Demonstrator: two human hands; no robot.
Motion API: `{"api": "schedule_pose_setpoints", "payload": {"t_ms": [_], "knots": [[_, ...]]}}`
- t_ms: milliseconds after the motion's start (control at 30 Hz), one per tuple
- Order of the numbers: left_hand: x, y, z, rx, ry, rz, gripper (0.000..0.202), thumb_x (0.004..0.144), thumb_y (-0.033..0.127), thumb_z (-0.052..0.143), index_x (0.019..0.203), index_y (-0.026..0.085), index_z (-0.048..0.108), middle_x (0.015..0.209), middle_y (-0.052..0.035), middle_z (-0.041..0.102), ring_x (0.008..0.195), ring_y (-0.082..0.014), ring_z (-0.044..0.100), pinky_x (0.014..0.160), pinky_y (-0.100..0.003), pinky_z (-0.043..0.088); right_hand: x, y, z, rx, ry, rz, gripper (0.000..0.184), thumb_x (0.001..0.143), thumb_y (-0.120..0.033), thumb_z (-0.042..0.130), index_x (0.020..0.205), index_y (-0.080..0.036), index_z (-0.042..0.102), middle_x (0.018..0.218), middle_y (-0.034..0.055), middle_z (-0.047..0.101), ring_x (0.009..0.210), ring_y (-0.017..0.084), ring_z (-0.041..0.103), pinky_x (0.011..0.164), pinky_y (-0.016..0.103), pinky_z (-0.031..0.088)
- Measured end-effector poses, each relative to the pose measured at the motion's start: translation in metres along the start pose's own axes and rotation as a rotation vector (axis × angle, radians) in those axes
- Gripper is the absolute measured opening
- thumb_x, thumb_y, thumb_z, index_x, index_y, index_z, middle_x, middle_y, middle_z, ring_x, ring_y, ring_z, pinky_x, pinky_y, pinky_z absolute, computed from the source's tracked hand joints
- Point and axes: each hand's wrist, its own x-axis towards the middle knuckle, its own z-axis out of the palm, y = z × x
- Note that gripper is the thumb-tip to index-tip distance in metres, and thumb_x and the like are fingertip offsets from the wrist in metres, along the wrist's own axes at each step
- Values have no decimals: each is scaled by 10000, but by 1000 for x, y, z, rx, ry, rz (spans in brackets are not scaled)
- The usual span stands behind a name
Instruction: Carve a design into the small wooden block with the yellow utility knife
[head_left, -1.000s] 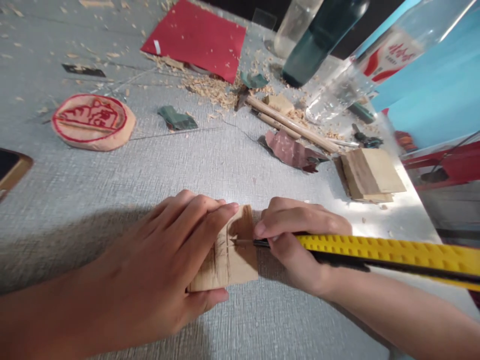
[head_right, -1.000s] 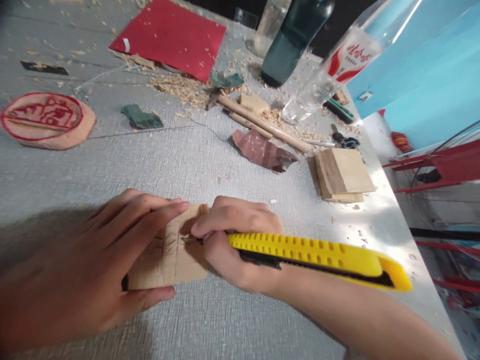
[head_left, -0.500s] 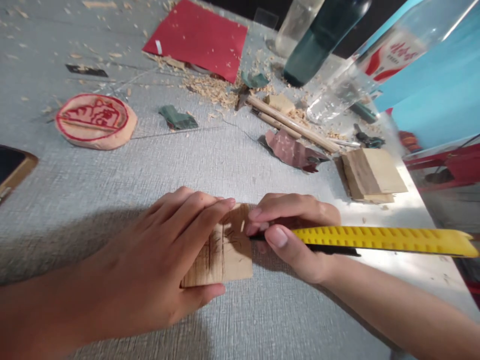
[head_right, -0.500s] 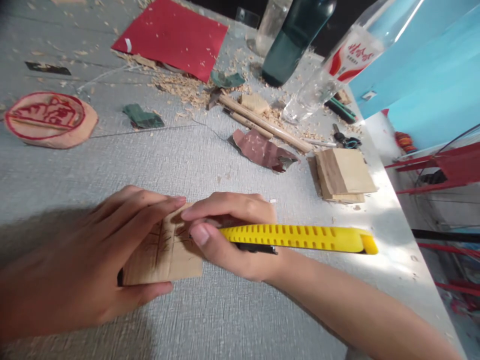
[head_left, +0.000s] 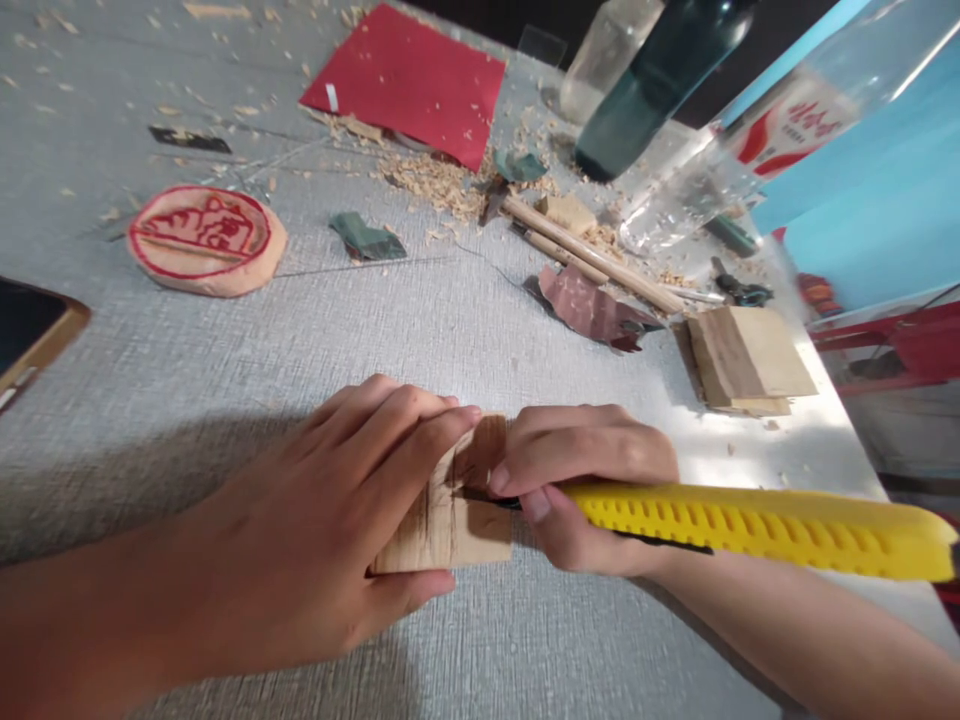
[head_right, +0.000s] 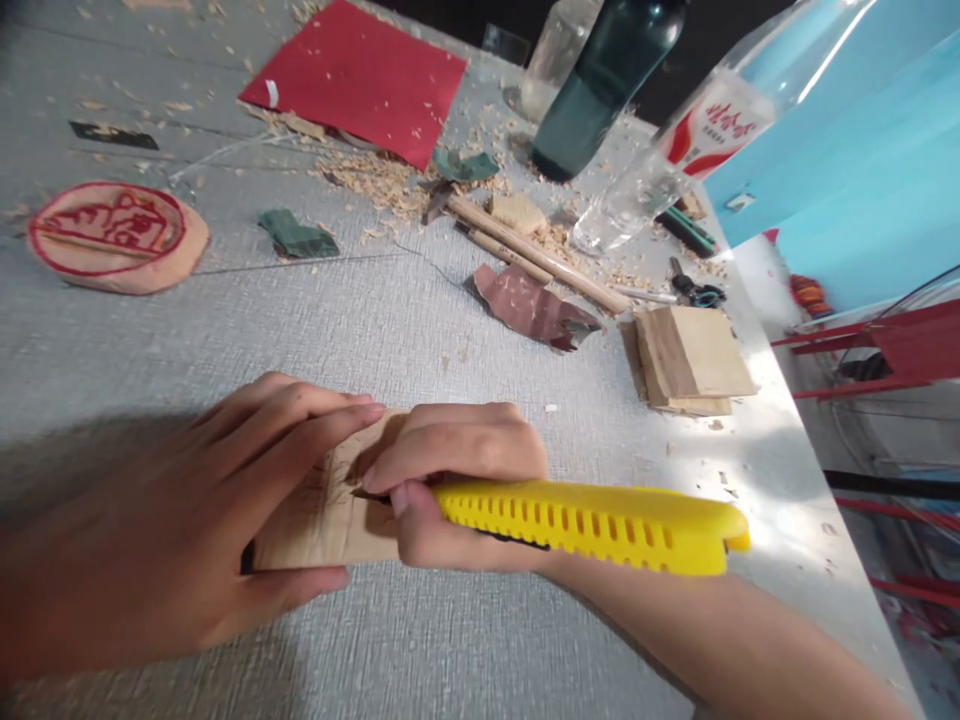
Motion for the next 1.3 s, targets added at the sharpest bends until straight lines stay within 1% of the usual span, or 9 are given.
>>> {"api": "schedule_pose_setpoints", "payload": {"t_ms": [200,433,567,700,833,933,1100,1200,1300], "knots": [[0,0,2,6,-5,22,868,773,299,883,1521,162,465,1465,-137,602,1358,-338,543,1177,-558,518,-3,-5,-4,-64,50,2,222,872,-9,605,925,-189,725,782,22,752,613,87,721,591,155,578],[-1,0,2,-9,-24,28,929,767,341,917,1554,162,455,1453,-127,603,1351,-323,529,1170,-533,507,-4,3,-1,83,119,25,230,841,-22,656,938,-179,793,753,10,780,512,70,657,529,157,554],[-1,0,1,2,-27,19,974,777,346,912,1595,150,421,1448,-130,604,1347,-328,529,1164,-545,511,-4,8,4,267,172,188,230,895,-27,672,948,-182,833,758,-2,793,432,34,583,451,124,502],[-1,1,1,12,-21,18,952,769,345,909,1577,165,439,1445,-131,604,1340,-340,539,1166,-561,521,-4,9,7,476,196,357,160,968,-118,710,980,-195,849,731,-2,787,421,41,577,412,127,481],[0,1,3,24,-11,20,918,766,331,898,1554,166,458,1430,-140,617,1327,-357,560,1148,-579,546,-5,8,7,548,200,419,115,964,-143,734,961,-182,841,718,7,789,418,45,576,412,133,486],[-1,1,2,19,-9,19,932,739,337,915,1540,167,470,1431,-144,622,1329,-371,573,1137,-584,558,-5,8,6,467,212,368,164,920,-72,696,920,-174,826,726,5,796,427,41,582,427,125,488],[-2,2,2,42,-21,13,903,758,295,876,1550,181,456,1443,-142,619,1336,-368,564,1152,-583,537,-5,6,5,212,209,167,225,816,-5,646,864,-174,787,693,-19,777,443,44,612,461,118,501],[-3,3,2,37,-26,2,850,794,298,829,1549,190,454,1434,-143,620,1324,-364,557,1138,-588,529,-7,2,3,41,164,21,231,785,-9,646,889,-179,764,724,8,785,530,87,698,515,151,559],[-4,4,3,44,-37,-7,827,820,345,822,1544,169,462,1435,-154,615,1319,-369,550,1115,-594,532,-10,0,1,-126,113,-103,305,754,17,609,947,-175,747,753,40,790,532,109,701,488,178,547]]}}
